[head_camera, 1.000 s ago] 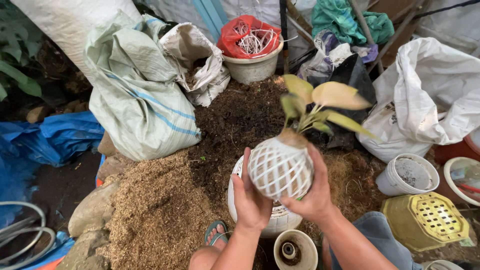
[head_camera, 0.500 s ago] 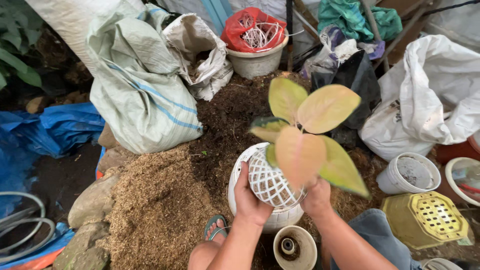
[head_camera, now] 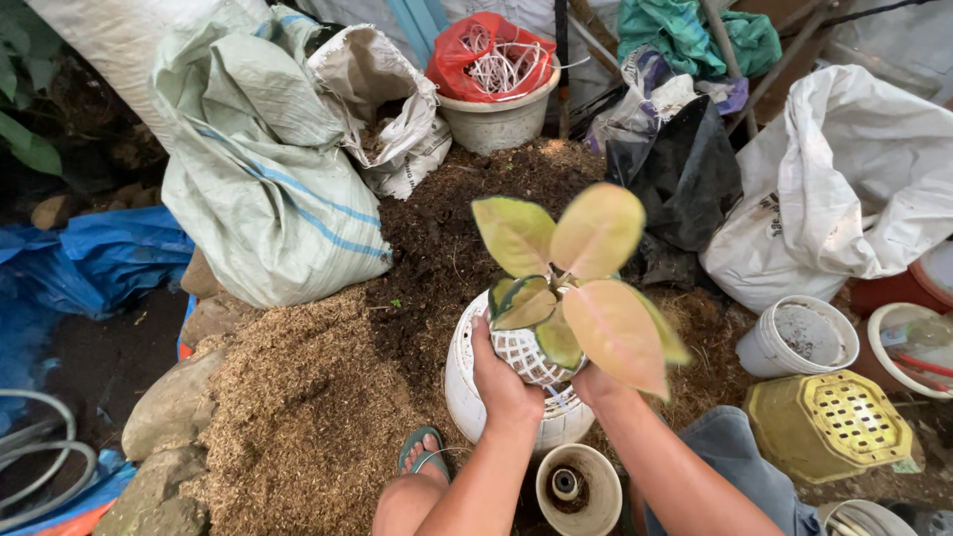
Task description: The person wraps a white plastic string around a spherical root ball containing a small plant, securing it into a lattice pattern. They use scissors to trim excess string and rotate the ball to adjust the wrapping.
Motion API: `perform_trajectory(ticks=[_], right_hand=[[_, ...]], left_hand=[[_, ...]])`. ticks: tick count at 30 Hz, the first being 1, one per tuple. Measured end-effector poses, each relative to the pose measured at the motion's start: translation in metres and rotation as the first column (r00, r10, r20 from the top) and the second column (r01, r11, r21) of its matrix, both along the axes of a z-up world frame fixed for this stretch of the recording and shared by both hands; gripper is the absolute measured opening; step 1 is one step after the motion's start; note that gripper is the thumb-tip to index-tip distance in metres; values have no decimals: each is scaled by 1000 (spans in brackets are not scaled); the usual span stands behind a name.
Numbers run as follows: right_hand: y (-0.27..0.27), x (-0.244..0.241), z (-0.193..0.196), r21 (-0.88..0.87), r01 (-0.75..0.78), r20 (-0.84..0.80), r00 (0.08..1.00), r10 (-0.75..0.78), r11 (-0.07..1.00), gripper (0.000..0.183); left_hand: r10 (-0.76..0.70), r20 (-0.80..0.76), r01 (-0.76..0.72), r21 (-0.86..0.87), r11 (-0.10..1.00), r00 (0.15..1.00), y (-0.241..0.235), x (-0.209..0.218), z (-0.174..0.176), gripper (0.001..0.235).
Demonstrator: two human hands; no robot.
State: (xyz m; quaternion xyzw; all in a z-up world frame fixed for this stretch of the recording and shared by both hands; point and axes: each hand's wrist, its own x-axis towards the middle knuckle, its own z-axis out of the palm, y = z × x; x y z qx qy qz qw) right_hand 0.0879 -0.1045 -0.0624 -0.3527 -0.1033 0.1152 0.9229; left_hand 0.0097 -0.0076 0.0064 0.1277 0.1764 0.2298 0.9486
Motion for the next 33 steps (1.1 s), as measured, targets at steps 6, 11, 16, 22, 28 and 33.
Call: perform_trajectory(ticks=[6, 11, 16, 22, 28, 33], right_hand=[[-1, 13, 10, 158, -158, -135, 974, 180, 975, 48], [-1, 7, 26, 66, -107, -146, 982, 116, 992, 45], [0, 13, 26, 9, -50, -180, 982, 51, 999, 43], [11, 36, 38, -121, -23, -232, 973, -6, 992, 40], [17, 57, 52, -125, -7, -192, 981, -18, 992, 39], [13, 47, 59, -259, -52, -165, 986, 9, 965, 45]], left_hand=[[-94, 44, 83, 209, 974, 995, 5, 5, 11, 49], [-192, -358, 286, 231, 930, 914, 18, 9, 17, 40], [-91, -116, 108, 147, 983, 989, 13, 17, 15, 41], [50, -130, -43, 57, 997, 990, 6, 32, 8, 41], [-183, -199, 203, 86, 975, 963, 27, 51, 1, 49], [-251, -259, 282, 89, 955, 933, 34, 67, -2, 45]])
